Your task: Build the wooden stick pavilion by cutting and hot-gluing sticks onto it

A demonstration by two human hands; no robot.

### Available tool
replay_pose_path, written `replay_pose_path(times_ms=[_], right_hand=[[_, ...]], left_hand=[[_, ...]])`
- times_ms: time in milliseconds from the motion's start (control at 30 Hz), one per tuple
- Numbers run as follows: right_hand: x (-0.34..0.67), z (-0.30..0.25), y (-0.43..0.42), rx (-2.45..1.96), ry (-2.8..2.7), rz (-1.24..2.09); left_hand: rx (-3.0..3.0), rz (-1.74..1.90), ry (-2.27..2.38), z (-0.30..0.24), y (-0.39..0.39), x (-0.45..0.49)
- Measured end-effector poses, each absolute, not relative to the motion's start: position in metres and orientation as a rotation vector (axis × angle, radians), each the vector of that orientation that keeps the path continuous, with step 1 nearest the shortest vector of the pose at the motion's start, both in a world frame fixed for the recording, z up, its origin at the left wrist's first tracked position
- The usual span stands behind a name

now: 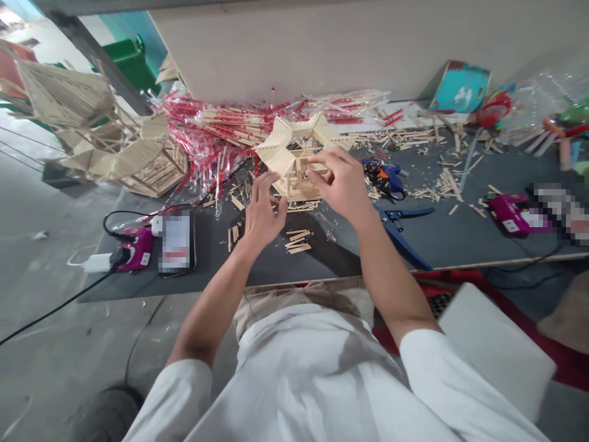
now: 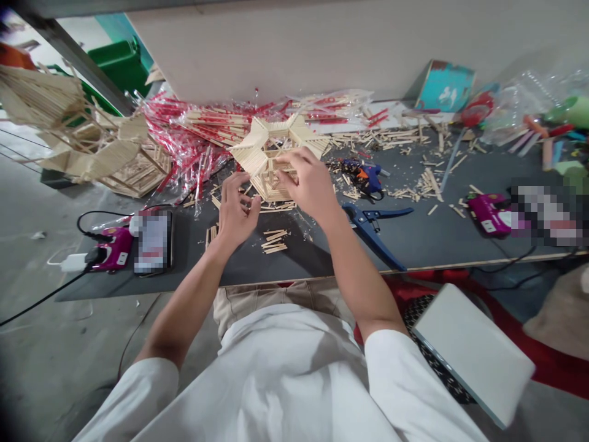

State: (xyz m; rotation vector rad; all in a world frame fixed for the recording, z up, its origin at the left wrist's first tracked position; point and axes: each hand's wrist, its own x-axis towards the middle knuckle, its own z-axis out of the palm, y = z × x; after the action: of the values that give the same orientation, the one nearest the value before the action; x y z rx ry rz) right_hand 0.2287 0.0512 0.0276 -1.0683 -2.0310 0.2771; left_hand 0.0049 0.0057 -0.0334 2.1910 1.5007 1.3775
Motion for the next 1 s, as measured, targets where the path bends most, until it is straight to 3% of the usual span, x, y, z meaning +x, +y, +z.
replay_pose_path(times_ms=[167, 467, 1000], right_hand=[[0.232, 0.057, 0.088, -1.141, -2.189, 0.225], [0.215, 0.063, 0.151, -1.288, -2.283, 0.263], [0.22, 0.059, 0.152, -1.207, -2.136, 0.22]], left_hand=[[2.198, 1.382, 1.482, -0.033, 0.006, 0.004], [2.208, 1.363, 1.501, -0.03, 0.006, 0.002], [2.211, 1.37, 1.508, -0.03, 0.008, -0.001]])
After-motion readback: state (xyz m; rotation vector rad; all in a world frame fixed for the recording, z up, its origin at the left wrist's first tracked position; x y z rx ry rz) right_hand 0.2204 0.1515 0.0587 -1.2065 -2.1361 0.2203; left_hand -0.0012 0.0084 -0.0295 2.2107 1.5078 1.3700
